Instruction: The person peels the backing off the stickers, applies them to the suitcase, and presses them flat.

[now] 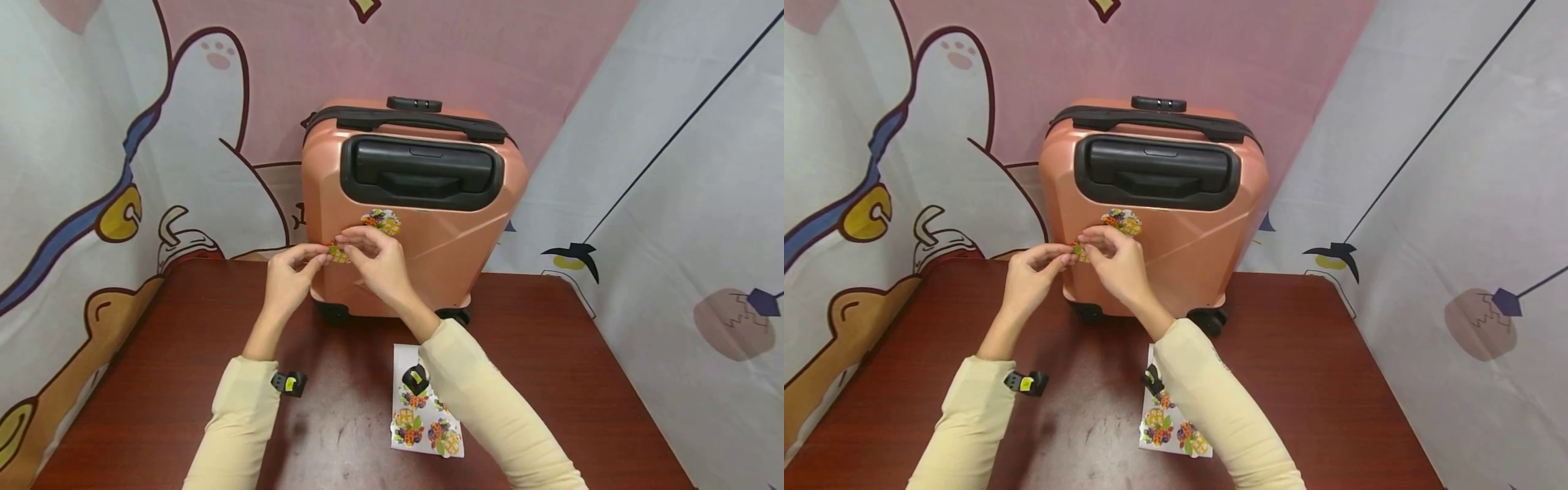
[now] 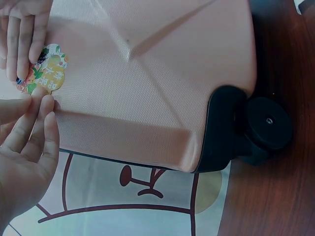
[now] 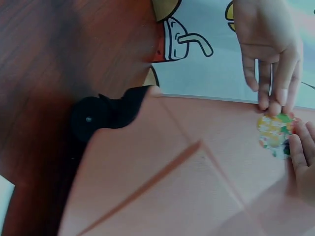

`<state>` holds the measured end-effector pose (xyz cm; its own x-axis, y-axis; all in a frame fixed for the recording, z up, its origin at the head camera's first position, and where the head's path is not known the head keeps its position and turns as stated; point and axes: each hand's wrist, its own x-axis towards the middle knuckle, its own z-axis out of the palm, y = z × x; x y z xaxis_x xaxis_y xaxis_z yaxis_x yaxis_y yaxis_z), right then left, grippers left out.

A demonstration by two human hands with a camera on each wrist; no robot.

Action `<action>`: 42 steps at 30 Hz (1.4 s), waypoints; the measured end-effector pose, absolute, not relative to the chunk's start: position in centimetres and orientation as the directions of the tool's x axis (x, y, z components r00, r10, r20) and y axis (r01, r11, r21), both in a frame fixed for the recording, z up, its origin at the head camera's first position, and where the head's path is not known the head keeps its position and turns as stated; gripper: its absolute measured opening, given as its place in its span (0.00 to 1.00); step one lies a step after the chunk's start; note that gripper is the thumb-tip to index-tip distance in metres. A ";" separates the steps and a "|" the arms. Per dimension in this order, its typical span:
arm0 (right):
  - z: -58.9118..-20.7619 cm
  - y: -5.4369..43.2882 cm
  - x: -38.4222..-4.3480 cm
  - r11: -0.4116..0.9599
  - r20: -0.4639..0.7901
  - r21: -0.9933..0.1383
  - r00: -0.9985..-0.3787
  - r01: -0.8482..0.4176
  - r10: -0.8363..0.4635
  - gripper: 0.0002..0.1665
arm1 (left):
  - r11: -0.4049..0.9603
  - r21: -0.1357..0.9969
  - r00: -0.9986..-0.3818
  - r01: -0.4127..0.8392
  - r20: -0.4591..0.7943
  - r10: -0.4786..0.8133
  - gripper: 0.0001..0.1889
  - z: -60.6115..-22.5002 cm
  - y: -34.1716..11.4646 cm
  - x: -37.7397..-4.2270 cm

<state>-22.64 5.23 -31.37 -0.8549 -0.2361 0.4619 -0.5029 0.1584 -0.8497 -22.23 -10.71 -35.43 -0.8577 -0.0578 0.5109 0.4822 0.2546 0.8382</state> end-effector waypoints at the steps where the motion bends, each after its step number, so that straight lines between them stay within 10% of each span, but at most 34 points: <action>1: -31.6 5.3 -22.7 0.157 0.459 -0.852 -0.856 -0.500 -0.236 0.11 | 0.252 0.841 -0.861 0.478 0.506 -0.057 0.08 -35.4 -10.7 -22.2; 42: -32.6 5.1 -22.4 0.247 0.457 -0.824 -0.856 -0.509 -0.240 0.11 | 0.262 0.839 -0.864 0.477 0.502 -0.035 0.07 -32.8 -10.0 -20.2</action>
<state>-22.45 5.06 -32.56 -0.8564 -0.2401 0.4571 -0.5092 0.2468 -0.8245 -20.19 -10.05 -32.83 -0.8641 -0.0352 0.5021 0.4768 0.2623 0.8389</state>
